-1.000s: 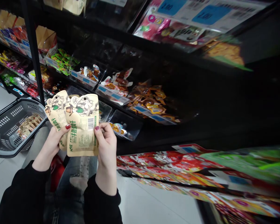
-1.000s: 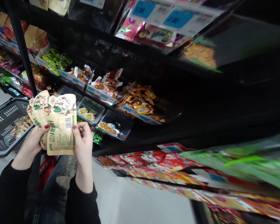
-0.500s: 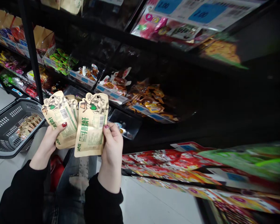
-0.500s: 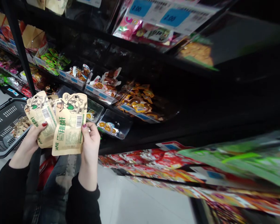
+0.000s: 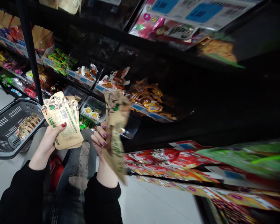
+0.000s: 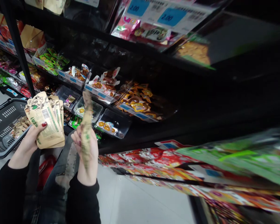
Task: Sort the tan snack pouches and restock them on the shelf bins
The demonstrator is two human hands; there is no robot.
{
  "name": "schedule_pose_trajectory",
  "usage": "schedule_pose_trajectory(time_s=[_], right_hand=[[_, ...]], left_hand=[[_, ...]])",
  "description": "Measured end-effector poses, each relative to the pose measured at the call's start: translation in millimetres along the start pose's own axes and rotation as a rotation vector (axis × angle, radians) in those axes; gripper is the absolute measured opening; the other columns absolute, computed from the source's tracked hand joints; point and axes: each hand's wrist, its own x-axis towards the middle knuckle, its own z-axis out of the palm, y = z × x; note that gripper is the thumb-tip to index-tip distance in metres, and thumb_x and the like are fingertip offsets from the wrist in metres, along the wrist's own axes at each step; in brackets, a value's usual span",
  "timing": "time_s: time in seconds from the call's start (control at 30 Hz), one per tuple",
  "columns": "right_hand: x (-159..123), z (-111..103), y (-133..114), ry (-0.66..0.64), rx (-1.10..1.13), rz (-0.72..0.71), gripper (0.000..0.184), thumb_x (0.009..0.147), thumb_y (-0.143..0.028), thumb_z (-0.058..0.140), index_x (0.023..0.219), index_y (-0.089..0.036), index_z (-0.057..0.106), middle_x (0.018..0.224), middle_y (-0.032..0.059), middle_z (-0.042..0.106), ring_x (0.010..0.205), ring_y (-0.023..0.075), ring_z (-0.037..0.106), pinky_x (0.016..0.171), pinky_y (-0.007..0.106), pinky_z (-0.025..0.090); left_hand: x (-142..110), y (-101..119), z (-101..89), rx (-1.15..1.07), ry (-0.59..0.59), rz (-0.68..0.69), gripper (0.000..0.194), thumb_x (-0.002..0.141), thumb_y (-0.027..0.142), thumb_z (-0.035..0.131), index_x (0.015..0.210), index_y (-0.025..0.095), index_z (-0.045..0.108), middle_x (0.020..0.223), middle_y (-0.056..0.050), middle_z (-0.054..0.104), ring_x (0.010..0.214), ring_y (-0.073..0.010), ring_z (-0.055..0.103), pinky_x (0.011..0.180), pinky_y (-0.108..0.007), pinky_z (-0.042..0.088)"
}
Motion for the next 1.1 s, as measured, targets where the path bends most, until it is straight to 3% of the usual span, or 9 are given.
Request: schedule_pose_trajectory(time_s=[0.1, 0.2, 0.3, 0.37, 0.47, 0.7, 0.8, 0.93, 1.1], right_hand=[[-0.3, -7.4, 4.2, -0.100, 0.432, 0.075, 0.008, 0.088, -0.015, 0.052, 0.081, -0.020, 0.053, 0.046, -0.0144, 0.034, 0.026, -0.0003, 0.022, 0.033, 0.013, 0.024], [0.3, -12.1, 7.7, -0.244, 0.803, 0.119, 0.023, 0.092, -0.004, 0.035, 0.086, -0.020, 0.050, 0.044, -0.0147, 0.036, 0.025, 0.0006, 0.035, 0.032, 0.011, 0.025], [0.9, -12.3, 6.9, -0.313, 0.934, 0.110, 0.027, 0.093, -0.004, 0.030, 0.086, -0.021, 0.049, 0.043, -0.0141, 0.037, 0.027, 0.0022, 0.041, 0.032, 0.012, 0.025], [0.9, -10.0, 4.1, -0.209, 0.731, 0.027, 0.022, 0.093, -0.007, 0.035, 0.085, -0.021, 0.050, 0.044, -0.0144, 0.035, 0.025, 0.0010, 0.034, 0.032, 0.012, 0.024], [0.0, -3.4, -1.4, 0.112, 0.044, -0.238, 0.012, 0.089, -0.022, 0.051, 0.077, -0.020, 0.051, 0.047, -0.0132, 0.035, 0.030, 0.0021, 0.026, 0.036, 0.016, 0.026], [-12.3, 16.5, -7.8, 0.627, -1.076, -0.758, 0.019, 0.084, -0.036, 0.054, 0.074, -0.020, 0.051, 0.065, -0.0036, 0.052, 0.053, 0.0104, 0.045, 0.052, 0.024, 0.035], [-18.7, 22.6, -6.7, 0.667, -1.269, -0.838, 0.018, 0.087, -0.034, 0.050, 0.075, -0.021, 0.051, 0.063, -0.0019, 0.054, 0.049, 0.0113, 0.047, 0.048, 0.025, 0.032], [-29.2, 37.1, 0.6, 0.763, -1.582, -1.155, 0.005, 0.089, -0.023, 0.054, 0.085, -0.021, 0.056, 0.065, -0.0002, 0.061, 0.052, 0.0120, 0.054, 0.050, 0.026, 0.032], [-43.7, 69.3, 28.1, 0.306, -1.913, -1.276, 0.007, 0.087, -0.015, 0.057, 0.083, -0.020, 0.059, 0.062, 0.0004, 0.062, 0.058, 0.0133, 0.055, 0.058, 0.029, 0.037]], left_hand=[[0.5, -0.4, -0.8, 0.010, 0.018, -0.012, 0.050, 0.064, 0.024, 0.080, 0.111, 0.012, 0.069, 0.107, -0.011, 0.074, 0.109, -0.0307, 0.065, 0.094, -0.036, 0.053], [0.9, -1.2, -2.5, 0.027, 0.009, -0.019, 0.051, 0.065, 0.025, 0.079, 0.113, 0.013, 0.068, 0.110, -0.011, 0.073, 0.110, -0.0304, 0.064, 0.095, -0.037, 0.052], [2.0, -2.1, -3.7, 0.035, -0.002, -0.016, 0.052, 0.066, 0.026, 0.078, 0.115, 0.013, 0.067, 0.112, -0.012, 0.072, 0.111, -0.0307, 0.064, 0.096, -0.037, 0.051], [2.8, -2.4, -4.1, 0.033, 0.003, -0.009, 0.054, 0.065, 0.027, 0.079, 0.116, 0.013, 0.067, 0.113, -0.012, 0.072, 0.110, -0.0308, 0.064, 0.096, -0.037, 0.051], [3.5, -2.3, -4.6, 0.037, 0.002, 0.002, 0.057, 0.063, 0.028, 0.081, 0.116, 0.013, 0.067, 0.113, -0.012, 0.072, 0.109, -0.0315, 0.065, 0.093, -0.037, 0.053], [3.6, -3.6, -5.6, 0.048, -0.029, 0.018, 0.056, 0.062, 0.029, 0.083, 0.114, 0.012, 0.068, 0.110, -0.013, 0.073, 0.105, -0.0318, 0.066, 0.090, -0.038, 0.054], [4.0, -3.9, -4.4, 0.066, -0.032, 0.032, 0.055, 0.062, 0.030, 0.083, 0.111, 0.011, 0.069, 0.108, -0.014, 0.073, 0.102, -0.0318, 0.067, 0.088, -0.038, 0.055], [3.4, -5.7, -1.0, 0.125, 0.018, 0.083, 0.054, 0.059, 0.030, 0.084, 0.106, 0.010, 0.070, 0.108, -0.015, 0.073, 0.099, -0.0317, 0.068, 0.086, -0.039, 0.055], [1.6, -8.9, 4.3, 0.201, 0.011, 0.142, 0.041, 0.062, 0.026, 0.080, 0.099, 0.012, 0.071, 0.104, -0.011, 0.074, 0.101, -0.0283, 0.067, 0.089, -0.035, 0.052]])
